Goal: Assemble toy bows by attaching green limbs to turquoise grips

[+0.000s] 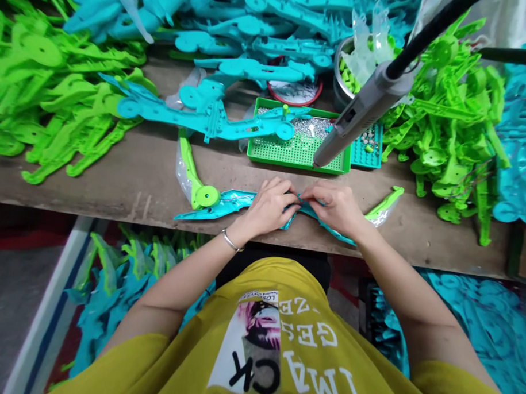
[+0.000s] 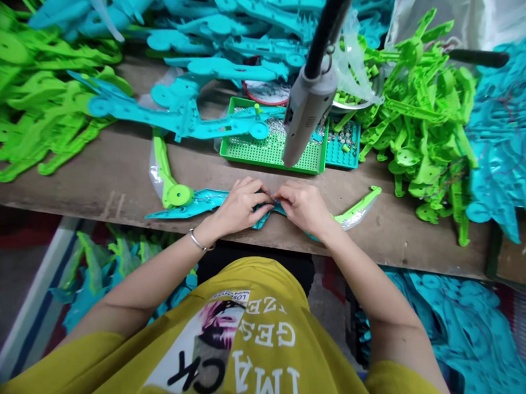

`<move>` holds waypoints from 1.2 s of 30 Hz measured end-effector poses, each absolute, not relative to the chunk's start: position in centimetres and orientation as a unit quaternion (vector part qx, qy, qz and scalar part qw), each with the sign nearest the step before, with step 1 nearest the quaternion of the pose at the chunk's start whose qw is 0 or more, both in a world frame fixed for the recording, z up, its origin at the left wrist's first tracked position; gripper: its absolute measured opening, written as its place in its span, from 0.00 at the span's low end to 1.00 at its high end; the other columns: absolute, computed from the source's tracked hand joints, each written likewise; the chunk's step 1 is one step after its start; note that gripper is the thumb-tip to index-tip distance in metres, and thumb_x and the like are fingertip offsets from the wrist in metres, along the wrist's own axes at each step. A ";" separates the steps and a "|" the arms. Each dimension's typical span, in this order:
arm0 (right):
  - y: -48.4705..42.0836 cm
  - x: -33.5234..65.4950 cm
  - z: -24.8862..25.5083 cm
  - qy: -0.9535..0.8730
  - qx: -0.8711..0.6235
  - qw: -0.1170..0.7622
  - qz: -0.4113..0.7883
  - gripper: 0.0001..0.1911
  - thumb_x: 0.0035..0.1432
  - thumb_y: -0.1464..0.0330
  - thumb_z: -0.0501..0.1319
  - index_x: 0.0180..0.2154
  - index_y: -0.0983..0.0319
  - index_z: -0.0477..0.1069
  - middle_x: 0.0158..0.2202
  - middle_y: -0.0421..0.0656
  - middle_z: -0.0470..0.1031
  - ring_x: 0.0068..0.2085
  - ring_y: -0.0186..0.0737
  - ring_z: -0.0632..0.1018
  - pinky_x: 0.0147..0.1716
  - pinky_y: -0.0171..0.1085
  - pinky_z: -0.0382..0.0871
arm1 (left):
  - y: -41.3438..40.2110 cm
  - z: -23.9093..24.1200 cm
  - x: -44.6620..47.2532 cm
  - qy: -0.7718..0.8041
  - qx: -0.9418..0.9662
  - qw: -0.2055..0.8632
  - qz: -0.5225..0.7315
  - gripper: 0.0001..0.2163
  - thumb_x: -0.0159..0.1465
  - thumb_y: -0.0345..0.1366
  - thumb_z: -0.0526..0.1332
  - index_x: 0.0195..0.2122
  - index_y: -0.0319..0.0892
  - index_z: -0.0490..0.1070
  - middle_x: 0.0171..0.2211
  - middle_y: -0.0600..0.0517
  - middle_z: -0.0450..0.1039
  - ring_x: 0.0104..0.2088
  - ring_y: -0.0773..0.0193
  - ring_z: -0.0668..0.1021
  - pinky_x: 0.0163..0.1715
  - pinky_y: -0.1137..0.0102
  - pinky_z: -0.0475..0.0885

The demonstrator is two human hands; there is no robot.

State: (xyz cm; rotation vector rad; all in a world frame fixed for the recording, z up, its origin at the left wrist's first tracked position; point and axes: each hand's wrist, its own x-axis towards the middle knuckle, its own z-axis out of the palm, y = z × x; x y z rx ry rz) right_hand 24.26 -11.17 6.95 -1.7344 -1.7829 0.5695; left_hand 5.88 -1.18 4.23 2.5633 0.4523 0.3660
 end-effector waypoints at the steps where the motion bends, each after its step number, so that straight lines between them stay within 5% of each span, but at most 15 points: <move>1: -11.0 24.3 7.1 -0.652 -0.659 0.297 0.228 0.09 0.59 0.74 0.61 0.38 0.60 0.80 0.38 0.44 0.83 0.39 0.41 0.82 0.40 0.38 0.74 | -1.3 4.1 6.0 0.182 0.940 0.253 0.139 0.07 0.68 0.37 0.62 0.39 0.43 0.80 0.40 0.49 0.77 0.43 0.55 0.72 0.42 0.60 0.63; 6: -10.4 24.7 8.2 -0.503 -0.717 0.300 0.377 0.21 0.53 0.58 0.71 0.45 0.64 0.78 0.37 0.45 0.83 0.30 0.37 0.78 0.29 0.35 0.71 | -2.4 3.6 6.5 0.238 0.931 0.225 0.160 0.06 0.67 0.35 0.63 0.35 0.42 0.80 0.37 0.49 0.77 0.41 0.55 0.72 0.41 0.60 0.62; 9: -9.9 24.7 8.5 -0.436 -0.722 0.279 0.460 0.22 0.53 0.51 0.69 0.37 0.64 0.78 0.29 0.44 0.80 0.26 0.36 0.76 0.24 0.34 0.69 | -2.9 3.3 6.6 0.246 0.932 0.201 0.173 0.06 0.66 0.34 0.63 0.33 0.42 0.79 0.36 0.49 0.77 0.41 0.55 0.72 0.41 0.59 0.62; 14: -8.9 24.5 7.9 -0.363 -0.701 0.277 0.549 0.15 0.50 0.59 0.73 0.27 0.62 0.73 0.21 0.40 0.76 0.22 0.36 0.76 0.21 0.34 0.70 | -3.3 3.0 6.6 0.259 0.929 0.191 0.185 0.07 0.67 0.34 0.62 0.33 0.41 0.79 0.37 0.48 0.77 0.42 0.55 0.72 0.40 0.59 0.62; 18: -8.6 25.2 7.9 -0.539 -0.678 0.232 0.442 0.01 0.52 0.70 0.68 0.30 0.61 0.79 0.25 0.39 0.80 0.26 0.36 0.78 0.25 0.34 0.67 | -3.0 3.5 6.5 0.256 0.928 0.215 0.164 0.07 0.67 0.35 0.62 0.35 0.41 0.79 0.38 0.47 0.77 0.42 0.54 0.73 0.41 0.59 0.63; 23: -8.6 26.1 8.5 -0.727 -0.612 0.131 0.282 0.12 0.55 0.77 0.64 0.38 0.58 0.81 0.32 0.38 0.84 0.32 0.37 0.80 0.32 0.35 0.66 | -1.9 4.5 6.2 0.234 0.918 0.296 0.121 0.07 0.67 0.39 0.65 0.40 0.44 0.81 0.38 0.49 0.76 0.43 0.55 0.72 0.43 0.59 0.63; 28: -8.9 25.8 8.5 -0.831 -0.541 0.057 0.118 0.10 0.65 0.75 0.59 0.35 0.59 0.78 0.32 0.44 0.81 0.38 0.43 0.76 0.38 0.41 0.65 | -2.0 4.4 6.3 0.249 0.916 0.293 0.116 0.06 0.67 0.37 0.64 0.37 0.45 0.81 0.37 0.50 0.76 0.42 0.55 0.71 0.43 0.59 0.62; 31: -9.4 25.4 8.0 -0.855 -0.513 0.063 0.036 0.10 0.68 0.71 0.57 0.37 0.58 0.77 0.42 0.46 0.81 0.46 0.46 0.74 0.43 0.44 0.67 | -2.9 3.9 6.4 0.277 0.910 0.271 0.146 0.05 0.66 0.36 0.64 0.34 0.44 0.80 0.36 0.50 0.76 0.42 0.56 0.71 0.42 0.60 0.63; 36: -10.9 25.1 6.1 -0.815 -0.569 0.110 -0.008 0.15 0.70 0.72 0.51 0.45 0.61 0.77 0.44 0.51 0.78 0.41 0.46 0.73 0.40 0.46 0.71 | -4.3 3.3 6.7 0.311 0.898 0.241 0.196 0.06 0.67 0.34 0.63 0.33 0.43 0.79 0.36 0.49 0.77 0.42 0.55 0.72 0.42 0.60 0.64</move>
